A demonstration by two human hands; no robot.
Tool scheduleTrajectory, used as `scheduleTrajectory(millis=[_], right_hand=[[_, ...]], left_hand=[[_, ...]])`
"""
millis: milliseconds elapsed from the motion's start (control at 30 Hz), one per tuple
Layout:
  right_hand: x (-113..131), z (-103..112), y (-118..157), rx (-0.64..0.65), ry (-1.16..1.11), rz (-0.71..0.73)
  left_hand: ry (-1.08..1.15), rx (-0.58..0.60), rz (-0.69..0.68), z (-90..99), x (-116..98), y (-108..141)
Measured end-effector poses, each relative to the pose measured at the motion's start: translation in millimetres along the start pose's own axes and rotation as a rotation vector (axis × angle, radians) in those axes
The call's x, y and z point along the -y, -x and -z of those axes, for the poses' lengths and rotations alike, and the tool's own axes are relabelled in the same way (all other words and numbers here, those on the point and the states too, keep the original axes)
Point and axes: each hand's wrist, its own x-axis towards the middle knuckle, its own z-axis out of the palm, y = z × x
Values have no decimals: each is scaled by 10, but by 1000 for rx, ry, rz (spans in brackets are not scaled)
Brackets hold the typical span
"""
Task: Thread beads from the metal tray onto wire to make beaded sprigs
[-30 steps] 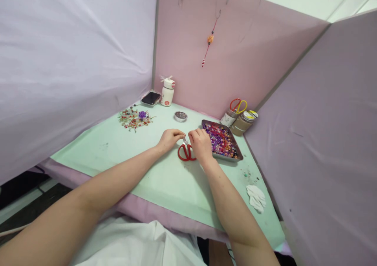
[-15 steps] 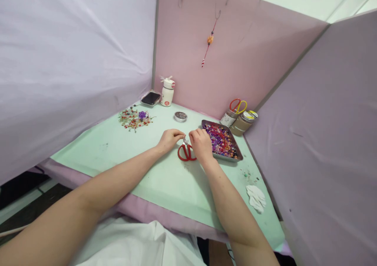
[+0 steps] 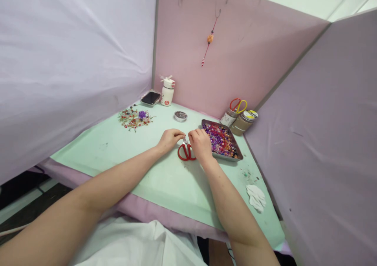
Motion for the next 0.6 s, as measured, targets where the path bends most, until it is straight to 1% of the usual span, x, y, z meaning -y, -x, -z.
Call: scheduleTrajectory(millis=[233, 433, 600], right_hand=[[-14, -10, 3, 15, -43, -8], [-3, 19, -8, 26, -161, -69], [-9, 21, -7, 60, -273, -121]], left_hand=[[36, 12, 9, -8, -34, 12], [44, 31, 7, -4, -52, 0], [20, 59, -3, -1, -37, 2]])
